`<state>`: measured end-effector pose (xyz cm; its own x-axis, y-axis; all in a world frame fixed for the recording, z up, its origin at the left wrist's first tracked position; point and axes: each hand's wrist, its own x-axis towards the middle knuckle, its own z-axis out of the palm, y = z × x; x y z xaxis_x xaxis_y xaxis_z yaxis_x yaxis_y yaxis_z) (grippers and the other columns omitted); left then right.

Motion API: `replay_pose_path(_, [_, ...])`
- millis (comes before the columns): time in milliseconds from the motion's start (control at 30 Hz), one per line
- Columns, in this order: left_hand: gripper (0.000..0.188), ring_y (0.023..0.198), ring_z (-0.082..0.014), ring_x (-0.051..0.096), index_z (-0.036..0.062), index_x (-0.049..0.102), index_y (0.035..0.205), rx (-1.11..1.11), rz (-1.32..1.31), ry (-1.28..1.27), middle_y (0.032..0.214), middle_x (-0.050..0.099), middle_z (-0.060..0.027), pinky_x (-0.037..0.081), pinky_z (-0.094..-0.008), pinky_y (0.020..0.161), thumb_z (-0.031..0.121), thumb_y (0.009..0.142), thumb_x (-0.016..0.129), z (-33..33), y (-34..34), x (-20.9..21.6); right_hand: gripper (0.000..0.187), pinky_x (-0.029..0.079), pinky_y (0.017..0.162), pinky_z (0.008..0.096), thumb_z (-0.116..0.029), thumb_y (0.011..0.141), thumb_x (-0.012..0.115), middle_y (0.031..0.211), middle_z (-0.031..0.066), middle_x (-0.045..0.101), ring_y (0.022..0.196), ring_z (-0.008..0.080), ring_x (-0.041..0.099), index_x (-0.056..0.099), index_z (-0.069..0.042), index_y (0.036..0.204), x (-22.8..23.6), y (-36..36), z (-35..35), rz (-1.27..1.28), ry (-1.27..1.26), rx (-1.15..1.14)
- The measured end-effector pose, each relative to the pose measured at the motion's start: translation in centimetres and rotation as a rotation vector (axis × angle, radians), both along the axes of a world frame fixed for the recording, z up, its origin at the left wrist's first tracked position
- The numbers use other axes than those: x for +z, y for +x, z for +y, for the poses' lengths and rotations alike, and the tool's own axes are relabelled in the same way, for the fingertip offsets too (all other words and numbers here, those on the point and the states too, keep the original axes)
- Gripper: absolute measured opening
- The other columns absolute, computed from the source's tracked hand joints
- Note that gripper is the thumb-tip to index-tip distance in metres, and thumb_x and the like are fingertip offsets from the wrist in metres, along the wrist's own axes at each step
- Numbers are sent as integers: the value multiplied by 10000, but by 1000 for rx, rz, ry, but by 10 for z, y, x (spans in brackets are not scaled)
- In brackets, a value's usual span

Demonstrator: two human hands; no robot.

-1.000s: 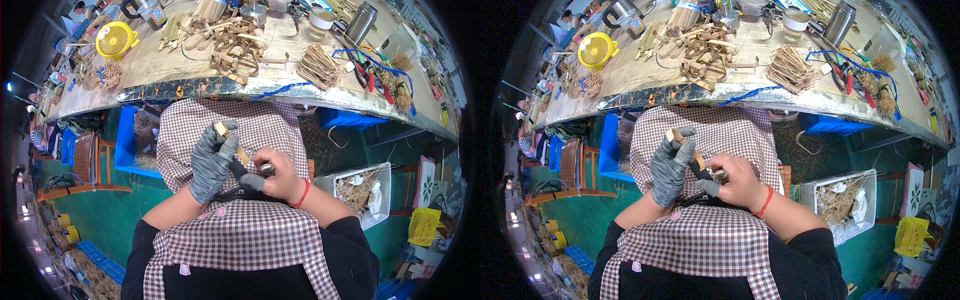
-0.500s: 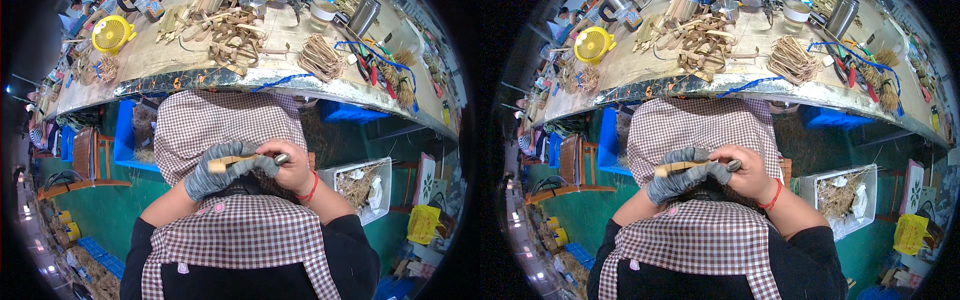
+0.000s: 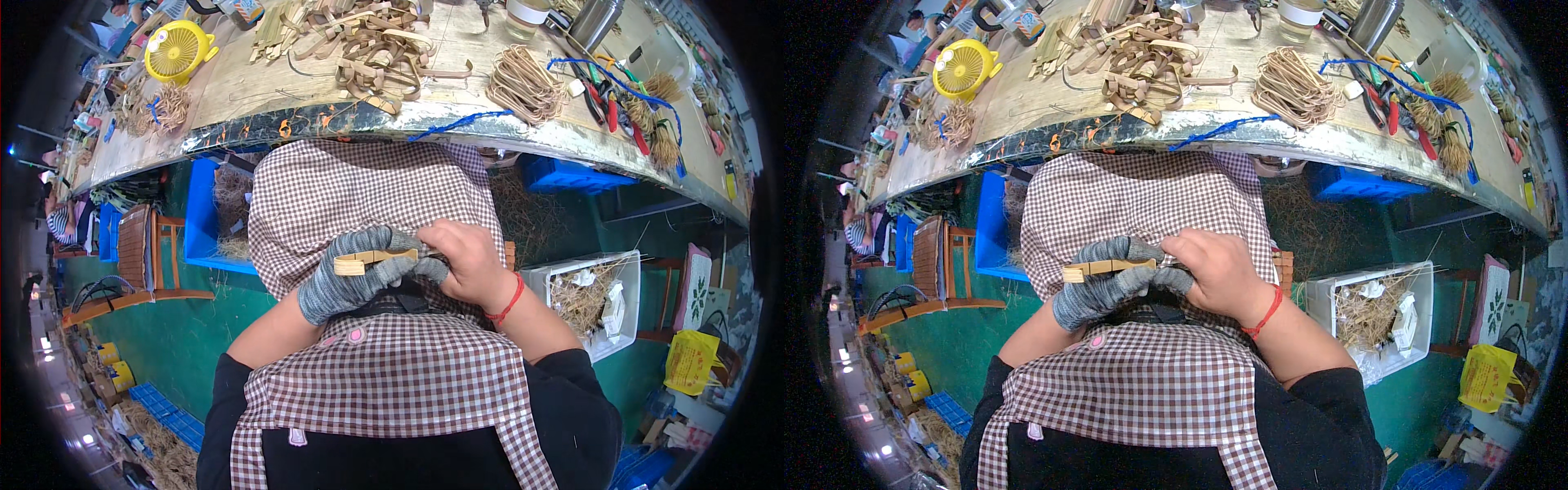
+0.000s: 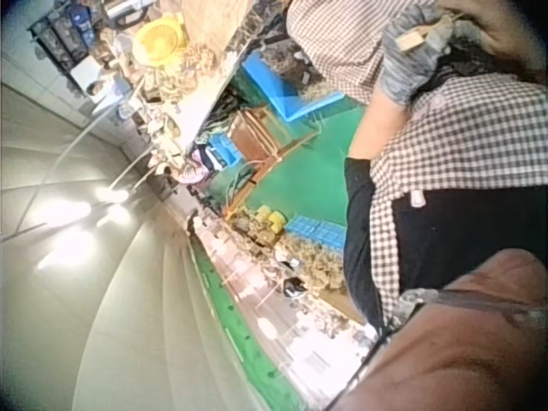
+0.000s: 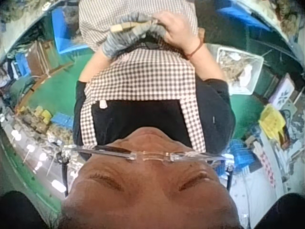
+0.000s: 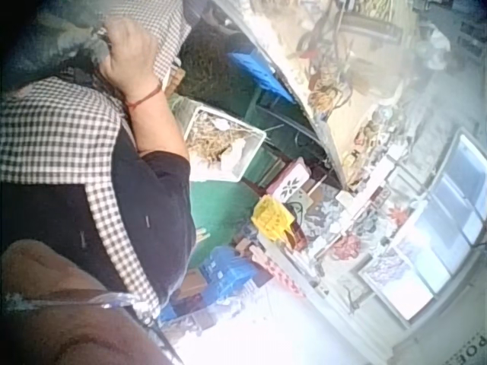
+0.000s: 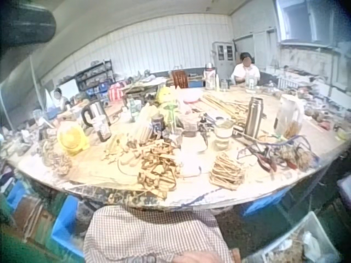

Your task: The person is wrapping and tying bamboo or straw strips around a wooden base to create a decorative item.

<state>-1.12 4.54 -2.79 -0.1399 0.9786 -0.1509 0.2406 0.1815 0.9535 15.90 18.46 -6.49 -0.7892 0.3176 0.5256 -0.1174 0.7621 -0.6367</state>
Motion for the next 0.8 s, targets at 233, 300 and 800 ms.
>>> replay_pose_path(233, [261, 835, -187, 696, 50, 671, 1097, -30, 52, 6, 942, 711, -82, 568, -294, 727, 207, 888, 681, 1, 0, 1, 353, 501, 563, 378, -59, 662, 653, 824, 112, 627, 690, 293, 636, 596, -39, 1010, 1, 1, -1, 9, -9, 4])
replay_pose_path(300, [261, 838, -190, 697, 52, 670, 1098, -31, 23, -4, 947, 711, -80, 569, -296, 732, 211, 891, 678, 1, 0, 2, 350, 501, 562, 377, -65, 667, 658, 823, 113, 627, 690, 292, 636, 597, -37, 1011, 2, 0, -1, 7, -11, 7])
replay_pose_path(800, [235, 783, -157, 675, 32, 665, 1086, -46, 15, -45, 941, 701, -73, 561, -270, 678, 180, 903, 656, -1, -2, 3, 375, 487, 542, 375, -82, 672, 668, 801, 84, 602, 690, 273, 626, 600, -63, 1041, 4, 2, 4, -58, 85, 45])
